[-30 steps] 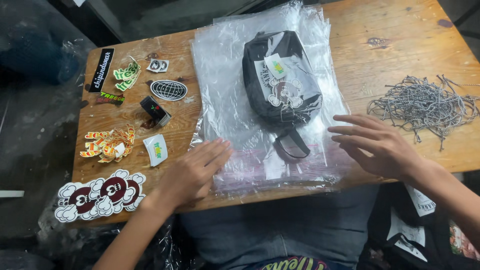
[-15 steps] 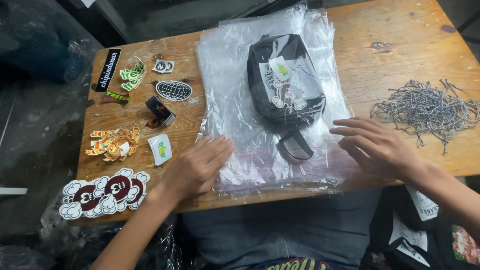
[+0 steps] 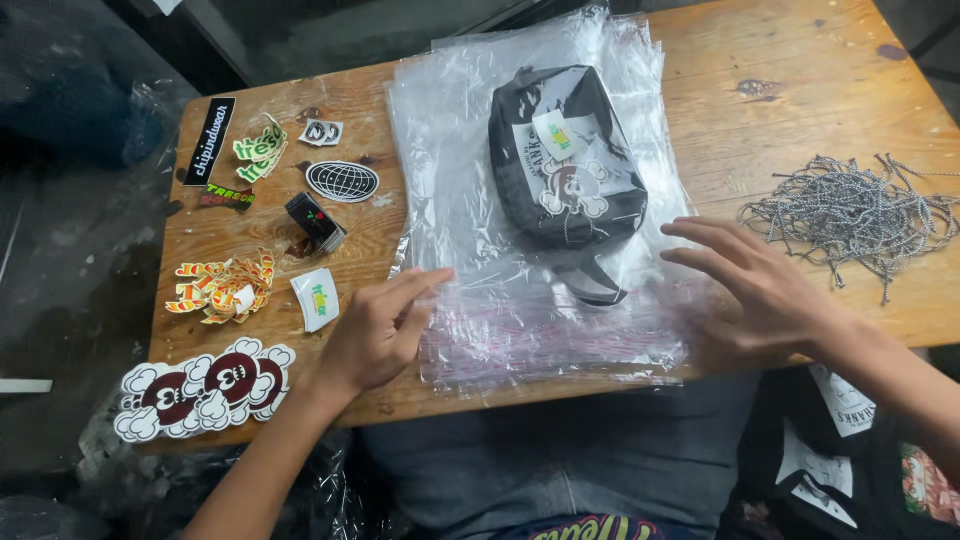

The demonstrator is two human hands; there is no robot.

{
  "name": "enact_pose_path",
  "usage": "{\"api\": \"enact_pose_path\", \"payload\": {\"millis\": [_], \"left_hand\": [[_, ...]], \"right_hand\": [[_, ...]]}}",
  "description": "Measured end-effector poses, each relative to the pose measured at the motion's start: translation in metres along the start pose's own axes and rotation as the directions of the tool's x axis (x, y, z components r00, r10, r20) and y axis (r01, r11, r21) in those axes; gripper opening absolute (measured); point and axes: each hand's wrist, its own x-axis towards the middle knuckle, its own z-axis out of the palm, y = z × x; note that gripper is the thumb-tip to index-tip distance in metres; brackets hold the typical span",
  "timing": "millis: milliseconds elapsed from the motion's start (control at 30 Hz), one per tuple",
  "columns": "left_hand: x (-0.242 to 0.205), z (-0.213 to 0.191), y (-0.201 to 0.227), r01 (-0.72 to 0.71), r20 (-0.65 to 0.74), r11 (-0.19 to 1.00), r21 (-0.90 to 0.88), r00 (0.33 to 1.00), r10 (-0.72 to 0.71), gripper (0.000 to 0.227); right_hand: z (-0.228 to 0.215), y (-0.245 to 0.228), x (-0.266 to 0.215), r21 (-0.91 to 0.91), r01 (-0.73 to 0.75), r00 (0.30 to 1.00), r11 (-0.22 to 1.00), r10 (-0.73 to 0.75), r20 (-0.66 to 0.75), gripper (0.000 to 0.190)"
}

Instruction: The person packages small black bags into plastic sleeves by hand. The person places a bag on the table, slides it into a plastic sleeve, and stacks the completed packages.

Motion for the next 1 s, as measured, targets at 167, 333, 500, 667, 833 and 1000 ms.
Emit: {"api": "enact_pose_path", "payload": {"millis": [167,333,500,667,833,1000], "left_hand": [[0.001,0.001,-0.005,-0.016,0.0,0.999,0.032,1.0,0.016,0.038],[0.002,0.0,-0.005,-0.202,0.002,0.978,0.057,0.979,0.202,0.042],[0.004,-0.002,-0.004,-0.274,-0.006,0.961,0.045,0.962,0.275,0.039],[0.008,0.001,-0.016,-0.468,0.014,0.878,0.105,0.883,0.469,0.057],[0.008,0.005,-0.036,-0.556,0.122,0.825,0.103,0.83,0.544,0.056],[0.005,0.008,-0.04,-0.54,0.137,0.839,0.069,0.838,0.528,0.056]], "right_hand": [[0.006,0.004,0.007,-0.03,0.071,0.995,0.997,-0.073,-0.066,0.073],[-0.004,-0.019,0.021,0.052,0.077,0.986,0.996,-0.068,-0.154,0.046],[-0.004,-0.017,0.021,0.057,0.128,0.973,0.99,-0.114,-0.201,0.036],[0.004,-0.002,0.011,-0.073,0.117,0.991,0.99,-0.121,-0.049,0.065],[0.005,0.006,0.011,-0.068,0.18,0.983,0.981,-0.181,-0.01,0.062],[0.01,0.008,0.016,0.171,0.137,0.986,0.976,-0.118,-0.115,0.037]]}}
